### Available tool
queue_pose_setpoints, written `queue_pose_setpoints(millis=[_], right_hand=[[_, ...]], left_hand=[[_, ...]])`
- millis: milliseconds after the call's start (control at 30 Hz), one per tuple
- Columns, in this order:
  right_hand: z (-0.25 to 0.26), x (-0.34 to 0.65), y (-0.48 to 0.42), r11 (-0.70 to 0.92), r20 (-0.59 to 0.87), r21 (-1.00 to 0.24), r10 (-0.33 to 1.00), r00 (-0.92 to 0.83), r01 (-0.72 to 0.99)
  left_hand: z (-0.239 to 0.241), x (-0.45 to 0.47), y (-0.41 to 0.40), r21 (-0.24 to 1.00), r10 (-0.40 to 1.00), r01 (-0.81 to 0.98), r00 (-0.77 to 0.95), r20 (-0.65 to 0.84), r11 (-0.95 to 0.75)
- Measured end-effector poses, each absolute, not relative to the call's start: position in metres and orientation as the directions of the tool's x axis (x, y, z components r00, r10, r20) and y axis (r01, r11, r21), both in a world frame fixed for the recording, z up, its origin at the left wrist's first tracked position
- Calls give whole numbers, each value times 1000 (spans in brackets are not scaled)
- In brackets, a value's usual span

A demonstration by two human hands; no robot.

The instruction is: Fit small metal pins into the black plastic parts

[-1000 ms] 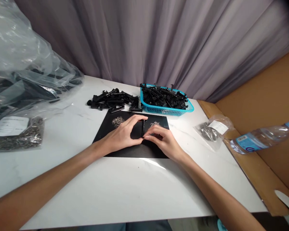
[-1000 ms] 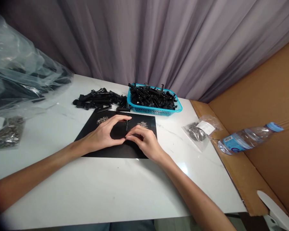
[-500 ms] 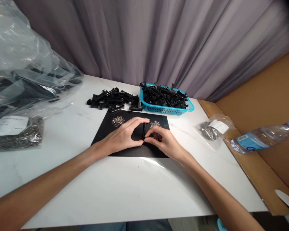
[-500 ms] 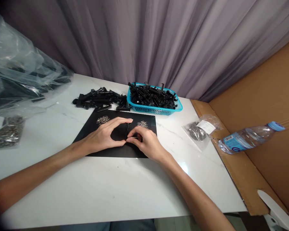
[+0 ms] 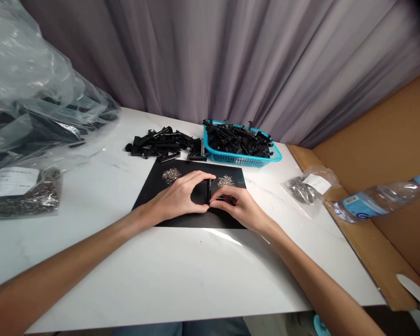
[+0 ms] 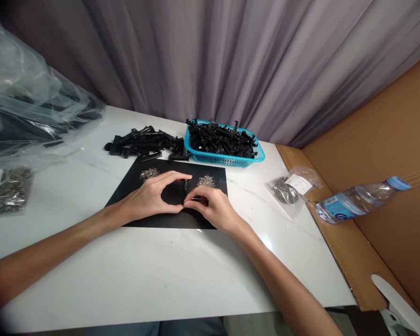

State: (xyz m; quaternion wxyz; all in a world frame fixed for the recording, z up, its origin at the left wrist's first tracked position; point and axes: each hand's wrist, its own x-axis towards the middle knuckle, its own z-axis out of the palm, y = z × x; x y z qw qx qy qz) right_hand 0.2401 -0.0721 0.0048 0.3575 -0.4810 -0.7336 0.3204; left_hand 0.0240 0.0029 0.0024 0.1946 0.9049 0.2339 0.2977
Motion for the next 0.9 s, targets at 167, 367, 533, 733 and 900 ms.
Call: queue_pose_setpoints(millis=[167,367,533,733,900], right_hand=[[0,235,-72,216,146,-842,973,-177,494],[-2,232,-74,212,167,-800,977,-131,562],[4,243,-71,257,223,-810,966,-129,527],[8,242,-76,362,439,-720,899,-16,592],[5,233,-79,280,304,-880,953,2,384]], left_hand=[[1,24,2,482,525,289,705,478,-827],[2,24,3,488,531,296,710,462,-821],[-2,26,9,554,603,346,697,389,-757],[0,24,9,498,605,389,684,407,-775],[-1,25,12,420,609,450,667,429,-788]])
